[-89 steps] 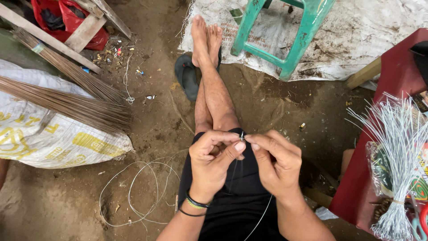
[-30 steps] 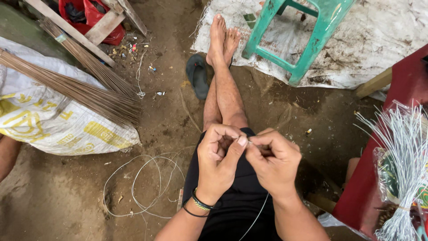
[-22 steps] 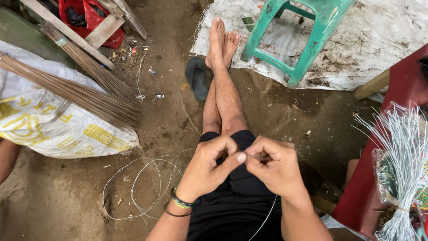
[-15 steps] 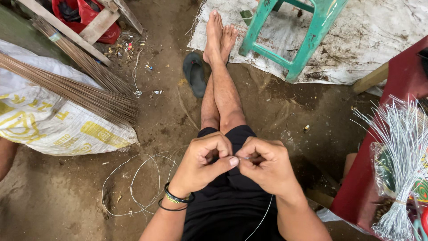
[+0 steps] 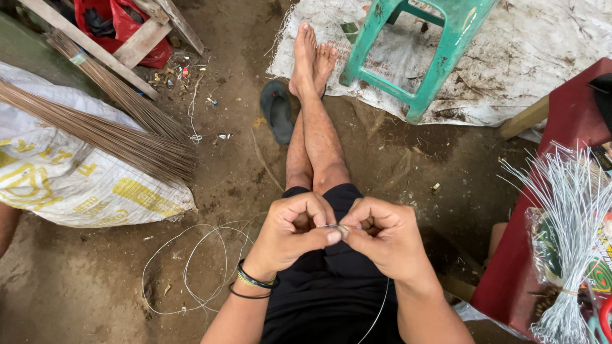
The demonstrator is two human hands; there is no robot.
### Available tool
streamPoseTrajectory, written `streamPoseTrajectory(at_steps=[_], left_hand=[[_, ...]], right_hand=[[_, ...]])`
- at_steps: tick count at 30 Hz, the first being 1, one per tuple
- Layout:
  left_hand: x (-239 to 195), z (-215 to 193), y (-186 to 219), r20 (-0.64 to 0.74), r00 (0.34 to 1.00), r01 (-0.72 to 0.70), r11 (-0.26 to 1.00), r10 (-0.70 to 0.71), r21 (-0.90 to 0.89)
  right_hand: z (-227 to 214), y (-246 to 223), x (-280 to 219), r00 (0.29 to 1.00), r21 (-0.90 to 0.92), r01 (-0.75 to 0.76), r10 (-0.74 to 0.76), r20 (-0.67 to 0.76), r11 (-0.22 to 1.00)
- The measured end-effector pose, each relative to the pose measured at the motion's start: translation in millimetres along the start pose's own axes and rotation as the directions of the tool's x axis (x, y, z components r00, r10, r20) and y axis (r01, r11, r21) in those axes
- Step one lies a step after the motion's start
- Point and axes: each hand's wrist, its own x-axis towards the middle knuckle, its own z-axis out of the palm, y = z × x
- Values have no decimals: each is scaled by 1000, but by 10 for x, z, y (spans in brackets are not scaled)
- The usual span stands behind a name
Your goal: The person sits on the ground and repeatedly measures, cuts, and twists thin metal wire into small loops using pliers and scissors. The finished loops are placed on a nearby green stool.
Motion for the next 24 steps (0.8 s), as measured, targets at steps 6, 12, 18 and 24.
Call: streamPoseTrajectory(at_steps=[6, 12, 18, 24], left_hand=[[57, 117, -152, -242, 970, -23, 997, 4, -76], [69, 234, -296, -418, 903, -42, 945, -104, -325], [109, 338, -269, -458, 879, -65, 922, -128, -382], [59, 391, -3, -230, 966, -79, 981, 119, 179]], right_hand=[[114, 62, 11, 989, -5, 37, -37, -146, 999], [236, 17, 29, 948, -296, 182, -247, -199, 938], [156, 8, 39, 974, -296, 126, -175, -146, 947], [-78, -29, 5, 991, 44, 62, -57, -120, 997]])
